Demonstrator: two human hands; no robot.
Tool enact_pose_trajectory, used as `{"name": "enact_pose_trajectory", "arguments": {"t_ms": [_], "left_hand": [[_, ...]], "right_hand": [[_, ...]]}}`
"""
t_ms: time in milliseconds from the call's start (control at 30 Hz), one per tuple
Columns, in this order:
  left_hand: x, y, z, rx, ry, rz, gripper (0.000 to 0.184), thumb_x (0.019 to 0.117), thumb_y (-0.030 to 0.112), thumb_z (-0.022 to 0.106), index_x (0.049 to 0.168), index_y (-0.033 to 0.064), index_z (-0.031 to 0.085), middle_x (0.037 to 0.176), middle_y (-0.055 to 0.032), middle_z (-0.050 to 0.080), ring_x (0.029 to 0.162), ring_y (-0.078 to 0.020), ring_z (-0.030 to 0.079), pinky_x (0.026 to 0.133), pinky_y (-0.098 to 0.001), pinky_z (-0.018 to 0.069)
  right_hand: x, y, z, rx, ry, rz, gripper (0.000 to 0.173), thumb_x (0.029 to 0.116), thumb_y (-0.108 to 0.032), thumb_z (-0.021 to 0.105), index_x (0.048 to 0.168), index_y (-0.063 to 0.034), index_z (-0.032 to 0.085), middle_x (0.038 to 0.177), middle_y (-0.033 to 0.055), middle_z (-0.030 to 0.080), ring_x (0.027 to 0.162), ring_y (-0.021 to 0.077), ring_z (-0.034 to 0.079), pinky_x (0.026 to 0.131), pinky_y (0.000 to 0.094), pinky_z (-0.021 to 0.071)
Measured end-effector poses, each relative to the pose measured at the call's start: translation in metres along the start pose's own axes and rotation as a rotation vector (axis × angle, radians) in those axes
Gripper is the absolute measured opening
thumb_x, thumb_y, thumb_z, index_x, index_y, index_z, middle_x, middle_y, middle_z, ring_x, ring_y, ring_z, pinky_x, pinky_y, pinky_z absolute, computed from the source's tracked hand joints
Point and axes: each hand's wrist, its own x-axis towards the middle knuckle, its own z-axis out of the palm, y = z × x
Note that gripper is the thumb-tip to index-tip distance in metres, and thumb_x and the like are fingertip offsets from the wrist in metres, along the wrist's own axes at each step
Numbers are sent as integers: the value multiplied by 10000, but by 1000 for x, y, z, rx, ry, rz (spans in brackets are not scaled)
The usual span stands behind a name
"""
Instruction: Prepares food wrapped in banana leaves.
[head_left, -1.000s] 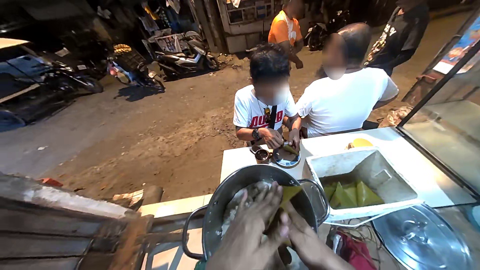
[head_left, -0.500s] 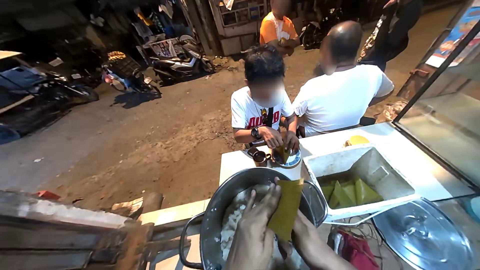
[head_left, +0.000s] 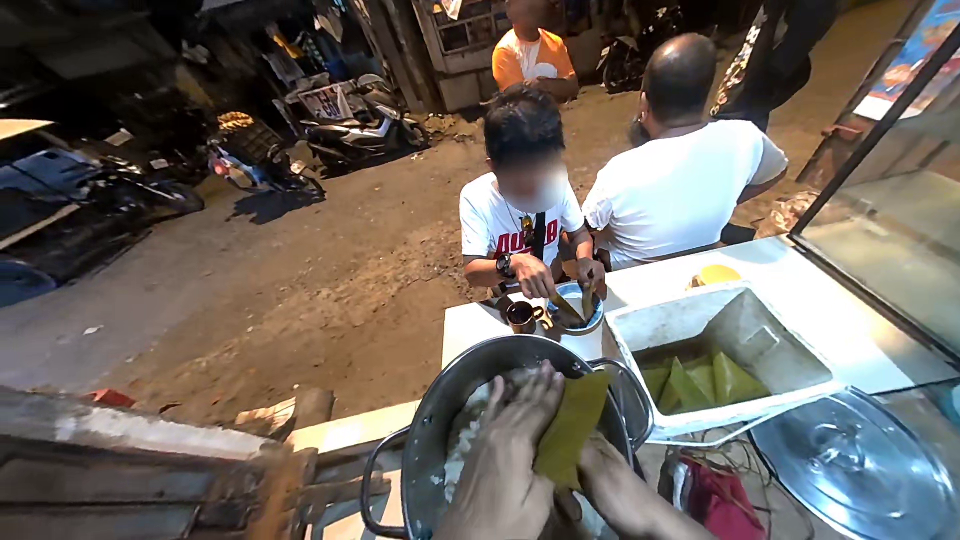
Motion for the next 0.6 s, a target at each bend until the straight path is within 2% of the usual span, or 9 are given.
{"name": "enact_pose_trajectory", "arguments": {"t_ms": [33, 67, 133, 200, 300, 400, 467, 533, 600], "left_hand": [[-2, 4, -2, -260, 1, -98, 442, 1089, 268, 446, 1457, 50, 557, 1431, 19, 621, 1320, -37, 556, 1204, -358, 375], [-4, 10, -1, -506, 61, -200, 350, 1084, 279, 505, 1316, 37, 608, 1148, 29, 721, 987, -9, 685, 932, -246, 572], [-5, 21, 3, -731, 114, -337, 283, 1041, 255, 610, 1193, 16, 615, 859, -30, 705, 629, -97, 653, 573, -282, 597], [-8, 17, 12, -548, 182, -258, 344, 1024, 268, 638, 1225, -11, 636, 1027, -22, 733, 906, -45, 699, 867, -261, 606], [-1, -7, 20, -275, 200, 74, 494, 1035, 366, 582, 1398, 31, 609, 1417, -54, 639, 1353, -114, 559, 1247, -483, 331], [5, -11, 14, 3, 131, 207, 704, 957, 547, 616, 1491, 93, 542, 1517, -53, 552, 1439, -176, 477, 1255, -595, 246], [7, -8, 8, 214, 77, 240, 691, 948, 542, 620, 1524, 177, 511, 1549, -4, 520, 1466, -199, 441, 1214, -689, 205], [9, -5, 4, 393, 9, 266, 631, 943, 274, 585, 1559, 261, 450, 1599, 24, 455, 1496, -280, 391, 1133, -785, 196], [10, -2, 0, 471, -83, 263, 752, 871, 157, 614, 1583, 274, 403, 1638, 19, 390, 1524, -338, 322, 1105, -820, 185]], "right_hand": [[4, 0, 0, 19, 14, -27, 609, 1106, -435, 305, 1565, -53, 183, 1018, -39, 630, 589, 28, 567, 514, 223, 537], [7, -1, -1, -6, 16, -56, 715, 1101, -488, 312, 1615, -48, 83, 1281, 9, 579, 694, 3, 609, 571, 211, 573], [8, -3, -4, -103, 4, -114, 775, 1092, -518, 295, 1638, -34, 32, 1667, 86, 247, 1289, -17, 508, 1008, 210, 507], [8, -1, -4, -5, 11, -123, 751, 1095, -486, 337, 1643, -48, 68, 1703, 90, 162, 1483, 89, 349, 1143, 306, 437], [2, -6, -1, 246, 7, -11, 628, 1100, -364, 373, 1601, -106, 97, 1452, -13, 502, 1171, 117, 649, 799, 368, 648], [-3, -7, -6, 380, -77, 15, 599, 1098, -355, 375, 1564, -111, 87, 1306, -42, 584, 1099, 96, 669, 819, 325, 631], [-5, -5, -10, 503, -61, 48, 428, 1080, -325, 460, 1445, -146, 327, 1181, -46, 683, 1030, 102, 705, 820, 325, 630], [-8, -13, -11, 533, 33, 162, 190, 1071, -171, 367, 1151, -144, 537, 961, -43, 731, 889, 70, 718, 784, 278, 612], [-12, -13, -13, 618, 96, 254, 332, 1084, -163, 252, 1093, -133, 583, 943, -6, 727, 901, 99, 709, 821, 310, 594]]}}
